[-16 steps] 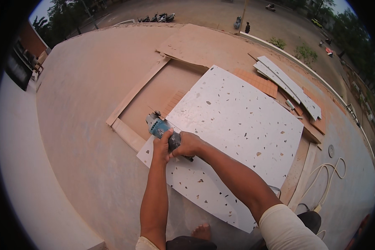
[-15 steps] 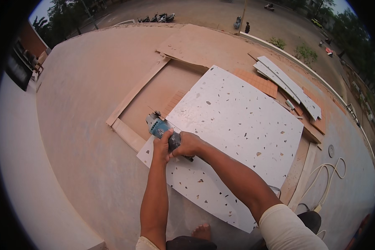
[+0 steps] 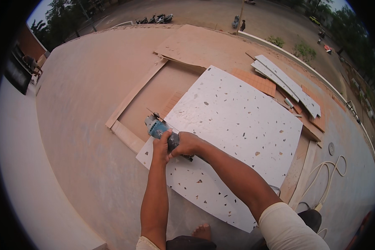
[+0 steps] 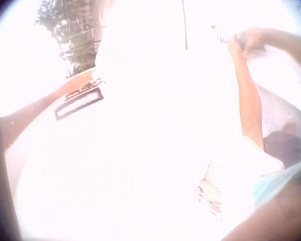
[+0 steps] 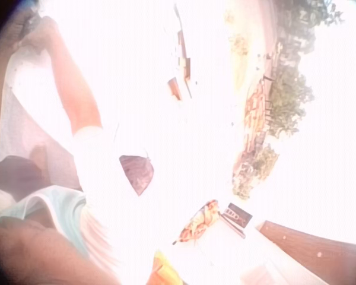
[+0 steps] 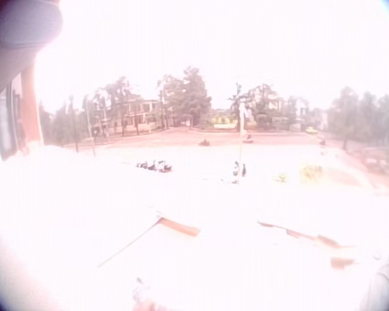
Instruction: The person uses an angle grinder to cut a large white speckled tile into smaller rectangular pieces. The person sits on the floor and guides the tool along the tile surface, creating multiple cuts. After finishing, the person lifts the cut pieces and hands one to a coworker.
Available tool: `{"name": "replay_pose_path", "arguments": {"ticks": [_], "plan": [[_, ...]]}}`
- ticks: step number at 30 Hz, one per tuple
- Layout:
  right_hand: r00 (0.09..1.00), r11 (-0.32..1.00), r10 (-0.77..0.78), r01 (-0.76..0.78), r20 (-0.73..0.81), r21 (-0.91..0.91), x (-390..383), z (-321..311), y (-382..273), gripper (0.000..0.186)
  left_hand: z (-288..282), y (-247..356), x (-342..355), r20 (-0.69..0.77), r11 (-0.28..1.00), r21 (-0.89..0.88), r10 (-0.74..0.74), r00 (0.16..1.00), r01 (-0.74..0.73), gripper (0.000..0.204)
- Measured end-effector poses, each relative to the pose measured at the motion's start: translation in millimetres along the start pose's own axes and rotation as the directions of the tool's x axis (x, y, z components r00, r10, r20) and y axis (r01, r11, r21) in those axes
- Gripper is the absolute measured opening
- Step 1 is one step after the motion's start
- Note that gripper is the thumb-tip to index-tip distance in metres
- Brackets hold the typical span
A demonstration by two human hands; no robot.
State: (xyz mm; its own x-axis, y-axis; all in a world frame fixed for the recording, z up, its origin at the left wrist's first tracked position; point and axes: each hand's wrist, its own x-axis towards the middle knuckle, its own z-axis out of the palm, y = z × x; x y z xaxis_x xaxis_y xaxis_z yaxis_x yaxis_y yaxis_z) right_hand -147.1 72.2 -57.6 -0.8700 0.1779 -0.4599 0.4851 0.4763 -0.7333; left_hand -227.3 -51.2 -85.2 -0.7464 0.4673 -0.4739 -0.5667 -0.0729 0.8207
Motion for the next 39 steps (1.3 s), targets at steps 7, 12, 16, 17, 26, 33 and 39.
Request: {"name": "replay_pose_path", "arguments": {"ticks": [7, 12, 16, 17, 26, 33, 39], "plan": [[1.000, 1.000, 0.005, -0.005, 0.030, -0.007, 3, 0, -1, 0.063, -1, 1, 1, -0.014, 0.999, 0.049, 0.008, 1.000, -0.008, 0.027], [1.000, 1.000, 0.005, -0.006, 0.022, 0.001, 3, -2, -2, 0.061, 0, 2, 2, -0.034, 0.997, 0.074, -0.010, 0.999, 0.013, 0.029], [1.000, 1.000, -0.002, 0.002, 0.013, 0.015, 6, 0, 1, 0.059, 1, 2, 3, -0.042, 0.996, 0.083, -0.009, 0.999, 0.013, 0.031], [1.000, 1.000, 0.003, -0.003, 0.009, 0.012, 5, 0, 1, 0.058, -1, 1, 4, -0.043, 0.996, 0.086, -0.006, 0.999, 0.009, 0.031], [1.000, 0.999, -0.025, 0.025, 0.005, 0.031, -4, 1, 9, 0.061, 8, 0, -7, -0.034, 0.998, 0.050, -0.036, 0.999, 0.038, 0.030], [0.999, 0.999, -0.042, 0.042, -0.003, 0.027, -24, 1, 19, 0.078, 15, -17, -21, -0.020, 0.999, 0.027, 0.039, 0.999, -0.038, 0.029], [0.999, 0.999, -0.040, 0.040, 0.002, 0.029, -27, 0, 19, 0.077, 11, -18, -16, -0.023, 0.996, 0.089, 0.010, 1.000, -0.008, 0.030]]}}
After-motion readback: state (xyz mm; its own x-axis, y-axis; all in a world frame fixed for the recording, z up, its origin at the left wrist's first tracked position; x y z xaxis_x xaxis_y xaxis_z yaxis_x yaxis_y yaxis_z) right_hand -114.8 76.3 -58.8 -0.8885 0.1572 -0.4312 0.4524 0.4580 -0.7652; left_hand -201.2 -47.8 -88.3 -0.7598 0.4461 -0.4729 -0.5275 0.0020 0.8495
